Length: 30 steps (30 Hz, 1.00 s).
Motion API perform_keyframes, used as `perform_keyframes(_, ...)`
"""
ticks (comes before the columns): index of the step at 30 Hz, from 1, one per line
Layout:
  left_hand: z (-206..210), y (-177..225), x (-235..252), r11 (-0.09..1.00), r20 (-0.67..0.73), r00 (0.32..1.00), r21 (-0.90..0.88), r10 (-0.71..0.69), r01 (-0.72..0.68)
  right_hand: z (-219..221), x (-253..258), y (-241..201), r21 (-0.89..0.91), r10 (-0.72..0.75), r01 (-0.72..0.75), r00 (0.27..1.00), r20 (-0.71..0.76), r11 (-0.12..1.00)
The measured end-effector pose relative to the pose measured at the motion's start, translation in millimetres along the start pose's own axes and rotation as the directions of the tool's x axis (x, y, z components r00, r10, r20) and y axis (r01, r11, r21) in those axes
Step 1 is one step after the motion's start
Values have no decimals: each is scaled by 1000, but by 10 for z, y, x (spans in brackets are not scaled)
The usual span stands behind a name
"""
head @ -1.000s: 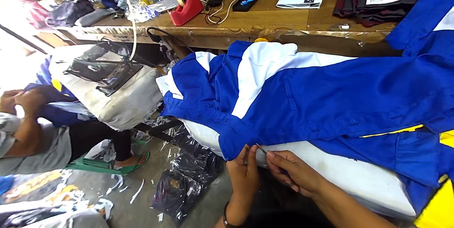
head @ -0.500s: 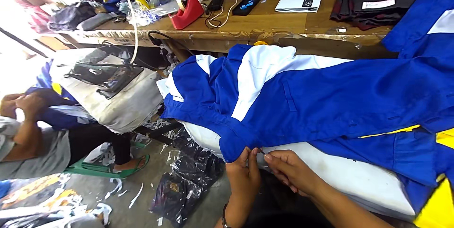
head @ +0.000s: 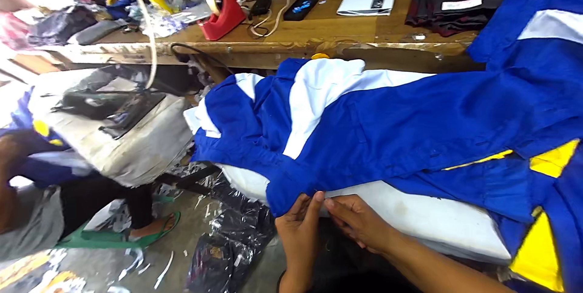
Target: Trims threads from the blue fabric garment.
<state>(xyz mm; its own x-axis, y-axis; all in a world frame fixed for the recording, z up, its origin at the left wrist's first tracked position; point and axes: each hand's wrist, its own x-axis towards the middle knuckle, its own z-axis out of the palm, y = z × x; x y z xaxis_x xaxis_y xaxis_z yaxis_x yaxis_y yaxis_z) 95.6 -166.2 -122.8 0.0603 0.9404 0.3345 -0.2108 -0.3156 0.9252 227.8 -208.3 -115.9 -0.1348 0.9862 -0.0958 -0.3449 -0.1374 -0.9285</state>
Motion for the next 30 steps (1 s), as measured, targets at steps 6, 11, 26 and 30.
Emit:
perform_keyframes(6, -68, -66, 44, 996, 37, 997, 54, 72, -74, 19, 21, 35, -98, -94, 94, 996, 4, 991)
perform_keyframes(11, -65, -130, 75, 956, 99, 968, 161, 231, -244, -3, -8, -27, 93, 20, -29, 996, 91, 995)
perform_keyframes(26, -26, -136, 12, 959, 64, 969, 139, 240, -246, -91, -6, 24, -2, -20, 21, 997, 80, 1000)
perform_keyframes(30, 20, -90, -17, 972, 34, 980, 128, 195, -197, -90, -5, 31, 0, -39, 39, 997, 73, 999)
